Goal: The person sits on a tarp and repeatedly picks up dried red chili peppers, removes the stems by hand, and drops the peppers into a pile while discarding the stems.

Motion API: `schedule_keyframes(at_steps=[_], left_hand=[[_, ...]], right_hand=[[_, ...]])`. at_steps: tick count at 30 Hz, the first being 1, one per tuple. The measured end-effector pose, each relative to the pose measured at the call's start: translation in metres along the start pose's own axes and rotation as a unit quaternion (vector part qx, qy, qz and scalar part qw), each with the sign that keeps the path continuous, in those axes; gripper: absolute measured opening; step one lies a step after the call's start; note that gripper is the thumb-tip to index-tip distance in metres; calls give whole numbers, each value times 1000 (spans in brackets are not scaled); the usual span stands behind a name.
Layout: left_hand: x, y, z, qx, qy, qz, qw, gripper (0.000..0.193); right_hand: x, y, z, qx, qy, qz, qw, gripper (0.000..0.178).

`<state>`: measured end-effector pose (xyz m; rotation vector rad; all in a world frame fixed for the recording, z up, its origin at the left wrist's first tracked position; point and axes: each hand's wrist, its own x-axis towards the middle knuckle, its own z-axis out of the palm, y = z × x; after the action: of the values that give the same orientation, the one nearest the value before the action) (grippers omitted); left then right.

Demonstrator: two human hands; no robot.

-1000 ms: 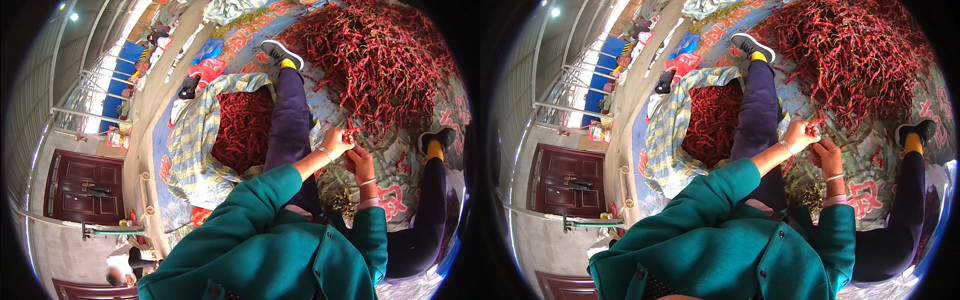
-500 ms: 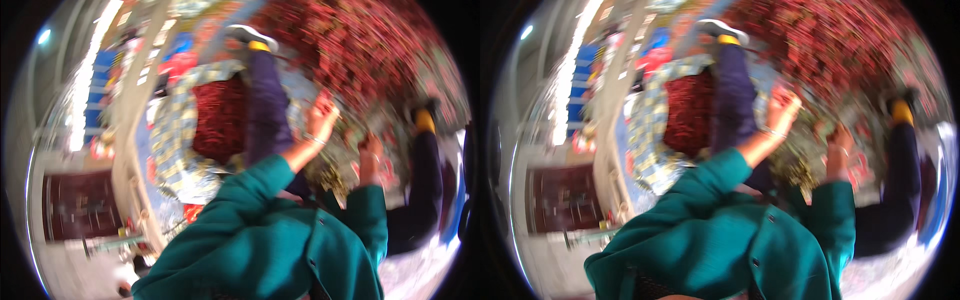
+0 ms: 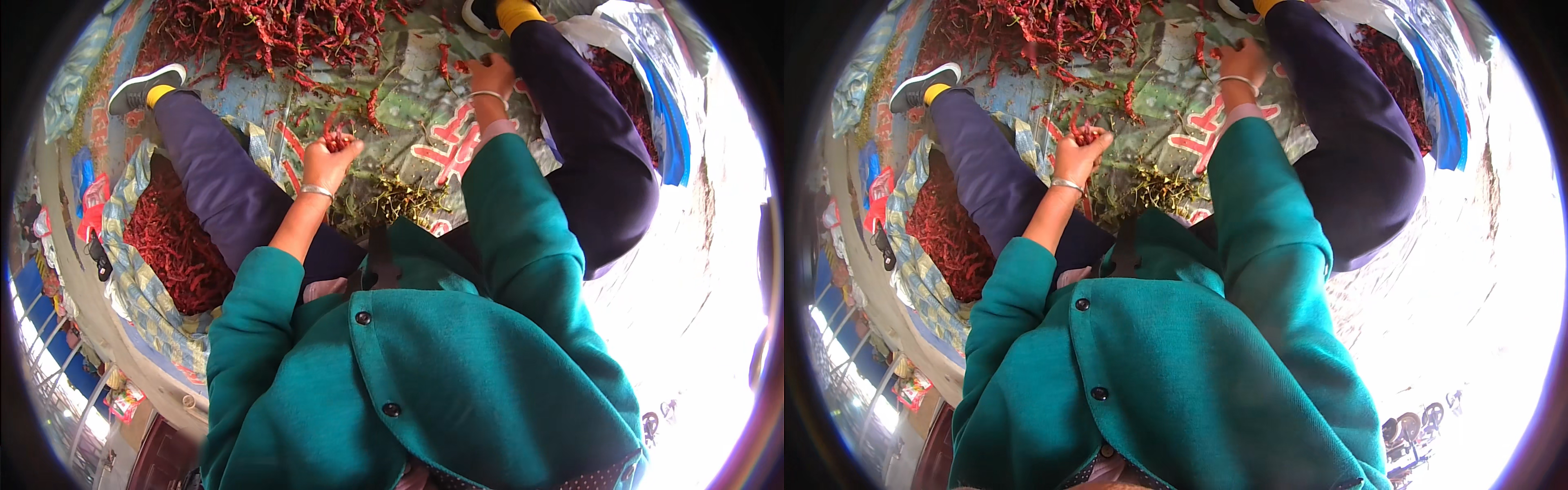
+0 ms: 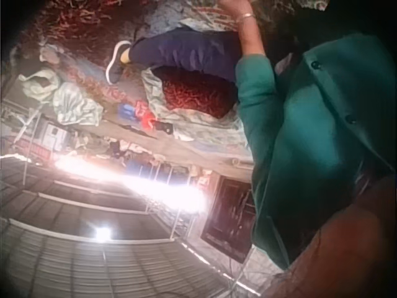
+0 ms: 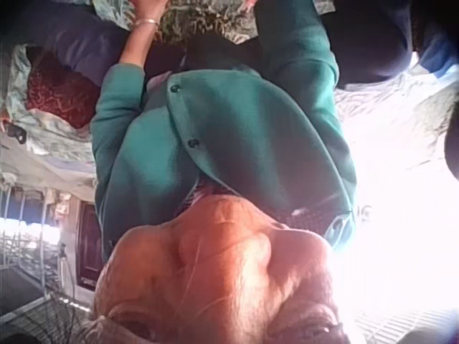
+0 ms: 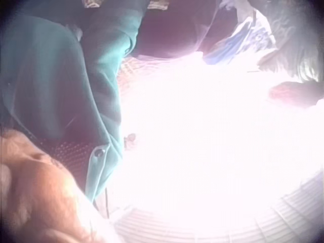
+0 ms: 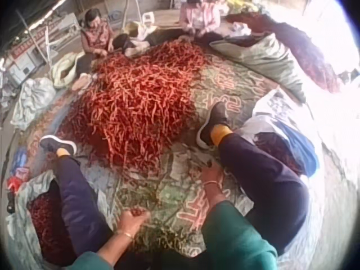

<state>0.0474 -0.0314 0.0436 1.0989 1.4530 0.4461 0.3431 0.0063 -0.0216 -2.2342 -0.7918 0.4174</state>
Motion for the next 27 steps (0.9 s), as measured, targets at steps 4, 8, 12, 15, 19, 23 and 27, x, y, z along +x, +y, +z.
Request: schedule_keyframes(at_steps=[4,8,12,15,19,23,27], left_hand=[[6,22,11,-110,-35,-57,992,14],[21,18,28,-136,-58,-68,987,12],[33,21,35,-181,-45,-85,979,12],[41,33,40,-255,-58,-87,961,13],[44,47,42,-303,-88,-72,946,14],[44,46,45,-298,-90,-83,947,13],[46,22,49,-292,-69,-113,947,12]], right_hand=[[18,8,15,-123,-38,-124,984,26],[33,27,29,-183,-142,-166,959,27],[18,13,21,98,-179,-2,979,22],[2,-5,20,427,-261,169,849,17],[2,-17,12,643,-277,233,675,13],[36,18,11,638,-274,273,666,8],[17,7,16,452,-254,183,835,9]])
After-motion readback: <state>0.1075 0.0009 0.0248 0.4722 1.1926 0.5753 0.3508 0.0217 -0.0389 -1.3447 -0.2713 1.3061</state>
